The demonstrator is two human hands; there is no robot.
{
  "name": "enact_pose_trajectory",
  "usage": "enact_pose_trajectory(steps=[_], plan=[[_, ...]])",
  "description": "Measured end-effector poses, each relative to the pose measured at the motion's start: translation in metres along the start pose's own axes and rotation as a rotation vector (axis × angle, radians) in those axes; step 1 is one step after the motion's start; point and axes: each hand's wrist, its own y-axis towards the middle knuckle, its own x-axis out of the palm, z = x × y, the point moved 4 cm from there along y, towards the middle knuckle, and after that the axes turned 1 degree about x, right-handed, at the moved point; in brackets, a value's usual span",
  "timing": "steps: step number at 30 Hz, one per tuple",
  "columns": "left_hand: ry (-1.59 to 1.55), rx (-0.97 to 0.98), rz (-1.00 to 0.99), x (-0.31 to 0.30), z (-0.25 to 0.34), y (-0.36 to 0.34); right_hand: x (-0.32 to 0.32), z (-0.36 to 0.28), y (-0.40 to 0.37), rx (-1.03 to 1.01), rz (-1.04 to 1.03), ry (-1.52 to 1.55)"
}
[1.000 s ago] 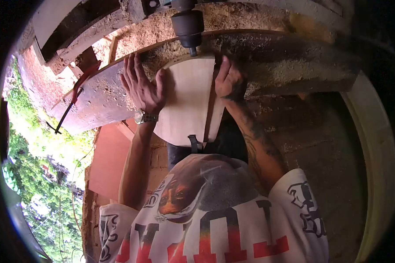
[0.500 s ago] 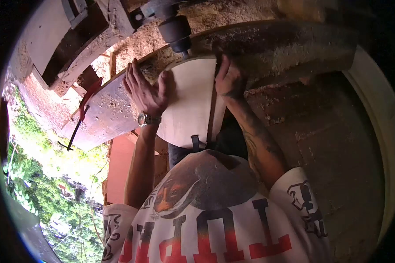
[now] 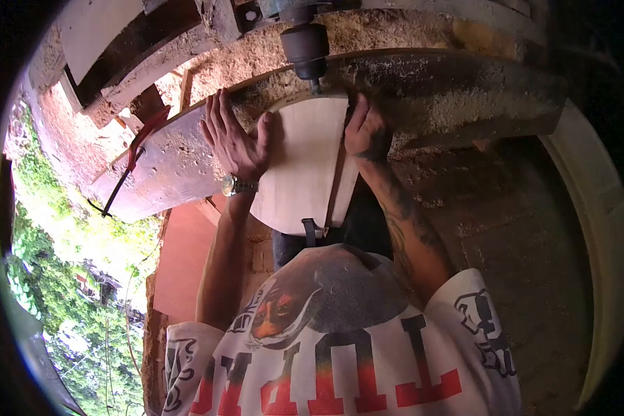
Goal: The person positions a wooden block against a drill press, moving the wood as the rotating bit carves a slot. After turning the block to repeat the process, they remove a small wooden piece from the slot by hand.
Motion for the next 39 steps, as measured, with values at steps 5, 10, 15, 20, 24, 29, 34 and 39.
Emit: enact_pose_trajectory(steps=[5, 10, 15, 20, 24, 29, 34, 39], plan=[[-0.004, 0.026, -0.013, 0.002, -0.001, -0.013, 0.002, 0.018, -0.024, 0.095, -0.090, -0.085], [-0.019, 0.019, -0.016, 0.009, -0.002, -0.035, -0.005, 0.023, -0.045, 0.159, -0.078, -0.042], [0.004, 0.035, -0.057, 0.010, 0.003, -0.039, -0.010, 0.033, -0.062, 0.187, -0.070, -0.100], [-0.040, 0.067, -0.016, 0.007, 0.007, -0.049, -0.011, 0.042, -0.075, 0.227, -0.107, -0.082], [-0.160, 0.031, -0.091, 0.015, -0.001, -0.071, -0.021, 0.041, -0.082, 0.350, -0.276, -0.128], [-0.449, 0.192, -0.321, 0.000, -0.001, -0.083, -0.045, 0.021, -0.095, 0.252, -0.075, 0.152], [-0.591, 0.093, -0.492, -0.035, 0.012, -0.092, -0.095, 0.004, -0.143, 0.290, -0.120, 0.157], [-0.490, 0.288, -0.285, -0.101, 0.043, -0.128, -0.129, 0.035, -0.196, -0.028, -0.165, 0.654]])
